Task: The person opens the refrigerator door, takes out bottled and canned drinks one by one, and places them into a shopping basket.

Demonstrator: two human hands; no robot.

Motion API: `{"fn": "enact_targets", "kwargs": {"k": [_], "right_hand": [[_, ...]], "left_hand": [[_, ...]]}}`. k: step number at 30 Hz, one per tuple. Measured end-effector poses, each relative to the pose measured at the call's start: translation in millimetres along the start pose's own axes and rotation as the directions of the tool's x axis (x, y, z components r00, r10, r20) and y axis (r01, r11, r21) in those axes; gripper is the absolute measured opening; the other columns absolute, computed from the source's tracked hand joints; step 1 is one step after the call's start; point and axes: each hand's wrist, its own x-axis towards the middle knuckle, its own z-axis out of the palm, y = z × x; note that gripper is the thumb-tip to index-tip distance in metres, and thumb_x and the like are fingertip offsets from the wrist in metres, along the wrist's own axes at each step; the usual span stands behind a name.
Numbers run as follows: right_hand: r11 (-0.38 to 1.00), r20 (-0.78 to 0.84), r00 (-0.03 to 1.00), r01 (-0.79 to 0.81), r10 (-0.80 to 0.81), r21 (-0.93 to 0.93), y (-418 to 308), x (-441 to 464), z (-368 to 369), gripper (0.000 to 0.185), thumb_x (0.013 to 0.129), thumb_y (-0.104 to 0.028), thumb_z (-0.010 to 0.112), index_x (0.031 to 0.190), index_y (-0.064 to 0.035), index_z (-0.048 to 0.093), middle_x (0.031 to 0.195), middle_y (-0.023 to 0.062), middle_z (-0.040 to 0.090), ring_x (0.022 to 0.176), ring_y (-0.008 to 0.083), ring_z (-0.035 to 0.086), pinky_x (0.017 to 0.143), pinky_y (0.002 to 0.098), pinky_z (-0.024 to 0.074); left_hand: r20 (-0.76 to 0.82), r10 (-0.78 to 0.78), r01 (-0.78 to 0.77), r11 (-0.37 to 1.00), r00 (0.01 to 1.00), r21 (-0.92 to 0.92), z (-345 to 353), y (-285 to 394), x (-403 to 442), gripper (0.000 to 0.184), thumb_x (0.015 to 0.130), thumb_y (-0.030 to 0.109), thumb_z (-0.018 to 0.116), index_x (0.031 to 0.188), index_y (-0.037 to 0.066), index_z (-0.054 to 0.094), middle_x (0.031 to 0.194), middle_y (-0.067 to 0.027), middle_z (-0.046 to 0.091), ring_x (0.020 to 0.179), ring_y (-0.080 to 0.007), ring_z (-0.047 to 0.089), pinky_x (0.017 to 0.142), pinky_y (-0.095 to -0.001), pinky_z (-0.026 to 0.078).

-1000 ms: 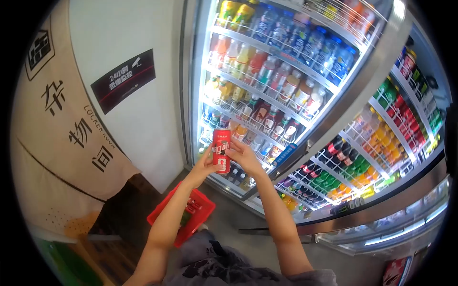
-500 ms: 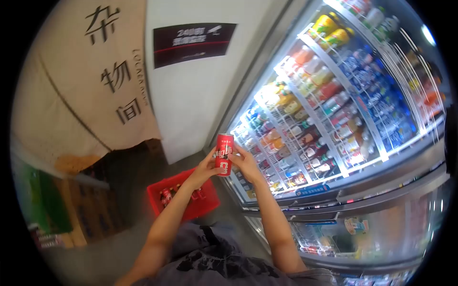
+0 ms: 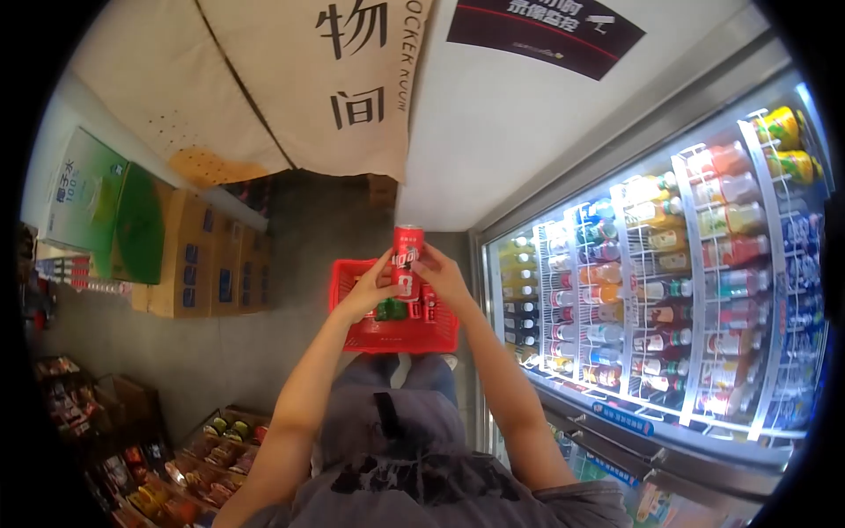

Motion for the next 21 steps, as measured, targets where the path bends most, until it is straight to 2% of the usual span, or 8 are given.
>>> {"fn": "enact_targets", "kwargs": {"k": [4, 5, 8, 9, 11, 13, 17, 21], "right_hand": [[0.998, 0.006, 1.000, -0.026, 0.025, 0.059, 74.5, 14.7, 13.7, 0.056, 0.090, -0.013, 0.068, 0.140, 0.0013, 0.046, 0.126, 0.0151, 0.062, 0.114, 0.0199, 0.061, 0.096, 0.0324, 0.0480], [0.998, 0.010, 0.999, -0.049, 0.049, 0.026, 93.6, 19.0, 14.5, 0.057, 0.090, -0.013, 0.068, 0.140, 0.0012, 0.046, 0.129, 0.0157, 0.060, 0.115, 0.0216, 0.060, 0.097, 0.0329, 0.0481], [0.994, 0.039, 0.993, -0.108, 0.108, -0.013, 141.5, 24.6, 15.5, 0.062, 0.089, -0.014, 0.069, 0.143, 0.0013, 0.042, 0.135, 0.0173, 0.055, 0.119, 0.0253, 0.058, 0.098, 0.0341, 0.0478], [0.989, 0.043, 0.988, -0.150, 0.150, -0.004, 155.8, 24.7, 16.7, 0.065, 0.088, -0.015, 0.070, 0.143, 0.0012, 0.040, 0.135, 0.0174, 0.056, 0.119, 0.0251, 0.059, 0.097, 0.0341, 0.0480], [0.978, 0.051, 0.977, -0.208, 0.207, 0.008, 186.3, 27.5, 17.8, 0.068, 0.087, -0.016, 0.072, 0.144, 0.0011, 0.039, 0.135, 0.0175, 0.056, 0.118, 0.0250, 0.059, 0.097, 0.0340, 0.0483], [0.961, -0.012, 0.965, -0.261, 0.261, -0.087, 205.2, 26.1, 18.0, 0.072, 0.085, -0.017, 0.073, 0.145, 0.0010, 0.037, 0.130, 0.0167, 0.059, 0.114, 0.0239, 0.061, 0.093, 0.0333, 0.0503], [0.968, 0.005, 0.969, -0.248, 0.248, -0.025, 280.8, 30.5, 17.2, 0.072, 0.084, -0.018, 0.074, 0.144, 0.0002, 0.040, 0.123, 0.0157, 0.064, 0.109, 0.0217, 0.063, 0.090, 0.0323, 0.0519], [0.939, -0.049, 0.943, -0.331, 0.328, -0.097, 336.9, 34.4, 23.3, 0.070, 0.080, -0.023, 0.076, 0.139, 0.0009, 0.047, 0.116, 0.0160, 0.067, 0.104, 0.0214, 0.066, 0.087, 0.0335, 0.0524]], "left_hand": [[-0.110, -0.043, 0.040, 0.999, 0.993, -0.033, -17.2, -57.1, -3.6, 0.089, 0.087, -0.001, 0.066, 0.156, 0.011, 0.010, 0.128, -0.0128, 0.055, 0.116, -0.0203, 0.055, 0.098, -0.0343, 0.047], [-0.115, -0.075, 0.060, 0.991, 0.991, -0.124, -23.2, -77.6, -1.6, 0.089, 0.085, -0.002, 0.067, 0.155, 0.009, 0.013, 0.136, -0.0127, 0.048, 0.119, -0.0210, 0.054, 0.099, -0.0349, 0.047], [-0.199, -0.156, 0.132, 0.983, 0.968, -0.126, -35.0, -133.7, 6.9, 0.084, 0.086, -0.001, 0.066, 0.154, 0.005, 0.017, 0.135, -0.0123, 0.049, 0.118, -0.0204, 0.054, 0.098, -0.0341, 0.047], [-0.211, -0.212, 0.196, 0.976, 0.954, -0.093, -38.7, -147.4, 9.4, 0.075, 0.088, 0.000, 0.066, 0.150, 0.002, 0.024, 0.135, -0.0122, 0.050, 0.118, -0.0188, 0.054, 0.096, -0.0324, 0.048], [-0.180, -0.229, 0.202, 0.967, 0.957, -0.154, -47.8, -176.6, 15.5, 0.073, 0.088, 0.002, 0.066, 0.149, 0.002, 0.027, 0.135, -0.0119, 0.050, 0.117, -0.0183, 0.054, 0.095, -0.0321, 0.048], [-0.148, -0.260, 0.219, 0.944, 0.954, -0.245, -52.2, -199.8, 18.1, 0.071, 0.086, 0.008, 0.071, 0.146, 0.001, 0.033, 0.134, -0.0135, 0.051, 0.122, -0.0206, 0.052, 0.097, -0.0336, 0.047], [-0.177, -0.366, 0.320, 0.916, 0.914, -0.241, -50.5, -222.4, 29.4, 0.071, 0.087, 0.008, 0.070, 0.146, 0.001, 0.032, 0.134, -0.0138, 0.052, 0.120, -0.0198, 0.054, 0.095, -0.0328, 0.049], [-0.212, -0.434, 0.359, 0.878, 0.875, -0.317, -58.4, -254.8, 43.0, 0.070, 0.087, 0.008, 0.069, 0.146, 0.001, 0.031, 0.131, -0.0144, 0.053, 0.113, -0.0209, 0.059, 0.093, -0.0319, 0.049]]}}
